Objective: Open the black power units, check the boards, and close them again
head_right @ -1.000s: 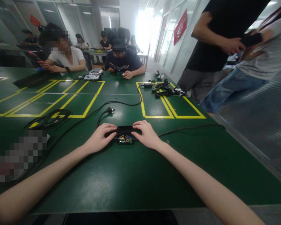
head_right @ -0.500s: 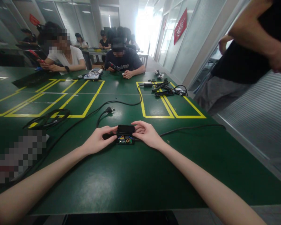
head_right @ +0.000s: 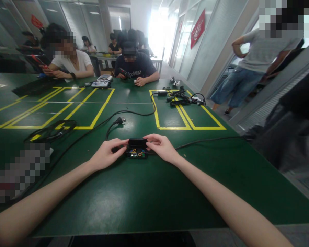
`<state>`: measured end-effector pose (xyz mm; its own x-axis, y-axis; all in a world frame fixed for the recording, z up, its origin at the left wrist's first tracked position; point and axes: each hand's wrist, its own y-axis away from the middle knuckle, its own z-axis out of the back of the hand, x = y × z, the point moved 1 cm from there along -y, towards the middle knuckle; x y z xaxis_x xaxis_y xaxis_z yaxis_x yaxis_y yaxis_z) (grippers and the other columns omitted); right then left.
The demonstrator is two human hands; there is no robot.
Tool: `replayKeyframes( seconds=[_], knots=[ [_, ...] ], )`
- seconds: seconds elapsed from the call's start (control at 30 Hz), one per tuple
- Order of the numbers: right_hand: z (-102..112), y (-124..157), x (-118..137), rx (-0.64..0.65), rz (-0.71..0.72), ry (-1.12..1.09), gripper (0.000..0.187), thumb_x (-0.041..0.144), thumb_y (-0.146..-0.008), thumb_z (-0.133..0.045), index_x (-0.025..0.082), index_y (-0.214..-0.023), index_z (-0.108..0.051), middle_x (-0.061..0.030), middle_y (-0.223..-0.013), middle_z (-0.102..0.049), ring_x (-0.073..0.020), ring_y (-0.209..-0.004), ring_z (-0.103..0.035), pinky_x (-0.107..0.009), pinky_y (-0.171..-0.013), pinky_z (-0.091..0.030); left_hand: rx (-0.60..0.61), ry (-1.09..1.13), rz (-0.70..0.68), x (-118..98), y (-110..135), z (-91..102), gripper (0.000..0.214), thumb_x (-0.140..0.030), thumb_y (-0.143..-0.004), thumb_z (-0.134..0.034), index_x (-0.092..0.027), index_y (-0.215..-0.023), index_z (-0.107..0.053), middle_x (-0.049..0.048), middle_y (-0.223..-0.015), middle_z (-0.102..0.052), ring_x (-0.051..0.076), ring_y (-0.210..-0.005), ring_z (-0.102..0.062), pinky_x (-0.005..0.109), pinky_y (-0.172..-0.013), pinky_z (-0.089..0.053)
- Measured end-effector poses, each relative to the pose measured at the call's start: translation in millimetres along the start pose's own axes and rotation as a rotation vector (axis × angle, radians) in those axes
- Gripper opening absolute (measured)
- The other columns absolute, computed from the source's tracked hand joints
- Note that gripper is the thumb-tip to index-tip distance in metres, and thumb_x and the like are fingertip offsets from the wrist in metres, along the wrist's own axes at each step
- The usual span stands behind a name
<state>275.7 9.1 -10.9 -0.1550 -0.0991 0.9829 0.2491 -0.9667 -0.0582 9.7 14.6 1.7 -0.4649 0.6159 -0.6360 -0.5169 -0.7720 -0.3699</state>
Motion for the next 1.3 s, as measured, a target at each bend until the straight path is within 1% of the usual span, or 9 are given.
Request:
replayKeyframes(
  seconds=[0.17, 0.27, 0.4, 0.6, 0.8, 0.9, 1.0, 1.17, 1.3],
  knots=[
    [2.0, 0.0, 2.3, 0.004, 0.023, -0.015, 0.039, 0.048, -0.088, -0.074, 0.017, -0.112, -0.077, -0.0051, -0.086, -0.077, -0.0187, -0.076, -0.075, -0.038, -0.08, -0.066, -0.015, 0.022, 0.017, -1.5, -0.2, 1.3, 0.035, -0.026, -0.096, -0.059, -0.015, -0.124, -0.075, 0.0088, -0.099, -0.08, 0.019, -0.082, -0.073, 0.029, -0.073, -0.058],
    [1.3, 0.2, 2.6, 0.015, 0.025, -0.03, 0.04, 0.048, -0.087, -0.075, 0.018, -0.115, -0.076, -0.0067, -0.092, -0.079, -0.0189, -0.079, -0.076, -0.039, -0.081, -0.066, -0.002, 0.063, 0.019, -2.5, -0.8, 1.7, 0.033, -0.026, -0.095, -0.059, -0.016, -0.122, -0.076, 0.0096, -0.107, -0.081, 0.022, -0.092, -0.076, 0.033, -0.081, -0.061],
    [0.3, 1.9, 4.5, 0.052, 0.014, -0.041, 0.043, 0.045, -0.087, -0.076, 0.019, -0.122, -0.072, -0.01, -0.103, -0.081, -0.0218, -0.091, -0.077, -0.041, -0.083, -0.066, 0.009, 0.113, 0.015, -2.9, -0.9, 1.0, 0.03, -0.026, -0.094, -0.06, -0.018, -0.117, -0.078, 0.0089, -0.112, -0.081, 0.023, -0.101, -0.077, 0.038, -0.094, -0.062],
    [-1.3, 5.4, 9.1, 0.086, 0.039, 0.007, 0.051, 0.034, -0.07, -0.09, 0.018, -0.115, -0.074, -0.0096, -0.108, -0.08, -0.0215, -0.094, -0.077, -0.041, -0.091, -0.064, 0.004, 0.191, 0.022, -4.8, 0.0, 1.4, 0.031, -0.025, -0.092, -0.061, -0.015, -0.117, -0.076, 0.011, -0.112, -0.081, 0.023, -0.098, -0.079, 0.039, -0.092, -0.065],
    [-0.4, 5.7, 10.9, 0.074, 0.011, -0.001, 0.036, 0.036, -0.074, -0.086, 0.018, -0.104, -0.077, -0.0091, -0.106, -0.08, -0.0218, -0.093, -0.078, -0.042, -0.093, -0.063, -0.036, 0.225, 0.033, -6.0, -0.6, 3.9, 0.029, -0.023, -0.091, -0.061, -0.016, -0.114, -0.077, 0.01, -0.108, -0.082, 0.023, -0.094, -0.079, 0.04, -0.091, -0.065],
    [0.9, 5.1, 10.0, 0.061, -0.008, -0.005, 0.033, 0.041, -0.076, -0.085, 0.018, -0.098, -0.078, -0.009, -0.103, -0.081, -0.0227, -0.091, -0.078, -0.041, -0.089, -0.065, -0.031, 0.247, 0.045, -5.3, -1.1, 4.1, 0.03, -0.023, -0.09, -0.061, -0.015, -0.114, -0.077, 0.0102, -0.108, -0.082, 0.023, -0.093, -0.08, 0.039, -0.088, -0.066],
    [1.3, 5.0, 9.0, 0.06, -0.013, -0.01, 0.033, 0.043, -0.077, -0.085, 0.018, -0.098, -0.079, -0.0091, -0.101, -0.081, -0.0231, -0.088, -0.079, -0.039, -0.083, -0.066, -0.03, 0.26, 0.045, -4.7, -1.3, 4.1, 0.03, -0.021, -0.089, -0.06, -0.015, -0.114, -0.077, 0.01, -0.108, -0.082, 0.023, -0.092, -0.08, 0.038, -0.088, -0.067],
    [1.7, 5.5, 9.4, 0.073, 0.001, 0.001, 0.034, 0.043, -0.076, -0.086, 0.018, -0.098, -0.08, -0.0092, -0.102, -0.081, -0.0227, -0.089, -0.078, -0.04, -0.086, -0.065, -0.03, 0.274, 0.043, -5.3, -0.8, 4.2, 0.031, -0.02, -0.089, -0.06, -0.015, -0.114, -0.077, 0.0104, -0.108, -0.081, 0.023, -0.092, -0.08, 0.038, -0.088, -0.066],
    [2.9, 5.8, 10.1, 0.131, 0.042, 0.028, 0.034, 0.039, -0.077, -0.085, 0.019, -0.103, -0.078, -0.0088, -0.105, -0.08, -0.0216, -0.094, -0.077, -0.036, -0.085, -0.064, -0.021, 0.272, 0.034, -6.6, 0.0, 5.3, 0.03, -0.02, -0.088, -0.061, -0.015, -0.113, -0.077, 0.0103, -0.106, -0.082, 0.023, -0.093, -0.08, 0.038, -0.087, -0.066]
  ],
)
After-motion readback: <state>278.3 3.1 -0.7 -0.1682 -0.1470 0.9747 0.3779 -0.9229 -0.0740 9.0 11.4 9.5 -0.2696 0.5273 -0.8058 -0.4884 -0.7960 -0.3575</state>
